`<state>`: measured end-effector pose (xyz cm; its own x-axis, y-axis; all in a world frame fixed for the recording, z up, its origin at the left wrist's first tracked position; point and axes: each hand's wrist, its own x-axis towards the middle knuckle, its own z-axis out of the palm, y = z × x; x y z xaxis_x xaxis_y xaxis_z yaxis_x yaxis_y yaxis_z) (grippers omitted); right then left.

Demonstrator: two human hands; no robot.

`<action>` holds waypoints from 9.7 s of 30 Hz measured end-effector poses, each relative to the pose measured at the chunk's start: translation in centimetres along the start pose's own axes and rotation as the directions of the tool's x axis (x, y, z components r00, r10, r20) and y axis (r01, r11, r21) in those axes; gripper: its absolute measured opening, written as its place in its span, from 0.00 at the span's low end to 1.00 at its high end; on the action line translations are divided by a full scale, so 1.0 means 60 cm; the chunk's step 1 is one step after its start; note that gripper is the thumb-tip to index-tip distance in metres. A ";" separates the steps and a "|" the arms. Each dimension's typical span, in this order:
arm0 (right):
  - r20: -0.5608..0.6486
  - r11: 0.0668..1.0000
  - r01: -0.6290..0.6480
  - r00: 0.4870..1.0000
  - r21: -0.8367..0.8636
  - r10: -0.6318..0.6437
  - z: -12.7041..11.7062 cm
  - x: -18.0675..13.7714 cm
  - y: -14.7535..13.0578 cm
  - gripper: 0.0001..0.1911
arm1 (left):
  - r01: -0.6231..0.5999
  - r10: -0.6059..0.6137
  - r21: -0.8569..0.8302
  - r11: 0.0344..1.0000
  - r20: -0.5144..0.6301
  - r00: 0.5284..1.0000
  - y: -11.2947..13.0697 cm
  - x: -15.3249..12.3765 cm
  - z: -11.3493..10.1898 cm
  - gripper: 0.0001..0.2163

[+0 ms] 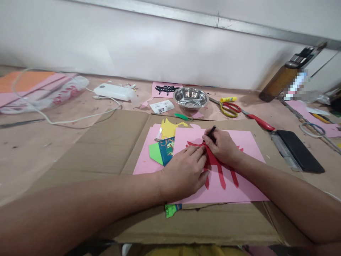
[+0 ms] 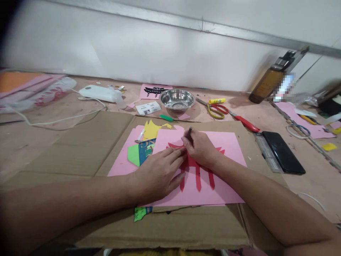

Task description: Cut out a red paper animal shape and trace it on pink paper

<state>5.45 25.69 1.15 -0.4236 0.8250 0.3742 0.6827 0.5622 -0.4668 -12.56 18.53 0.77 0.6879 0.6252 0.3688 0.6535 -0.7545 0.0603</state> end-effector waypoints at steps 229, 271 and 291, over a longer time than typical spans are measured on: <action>0.155 0.989 0.031 0.987 0.143 -0.053 -0.005 0.017 -0.011 0.09 | -0.052 0.052 0.000 0.999 -0.050 0.997 -0.005 -0.003 -0.003 0.16; 0.081 0.987 -0.010 0.997 0.163 -0.003 -0.009 0.009 -0.002 0.06 | -0.017 0.015 -0.036 0.999 -0.059 0.998 -0.001 -0.011 0.001 0.18; 0.106 0.987 0.022 0.994 0.159 -0.040 -0.009 0.007 -0.005 0.07 | -0.024 0.023 -0.002 1.000 -0.089 0.996 -0.001 -0.010 -0.001 0.20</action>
<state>5.41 25.86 1.89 -0.5112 0.8035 0.3050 0.5696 0.5825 -0.5798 -13.03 18.17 0.61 0.6721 0.5873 0.4510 0.6363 -0.7695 0.0537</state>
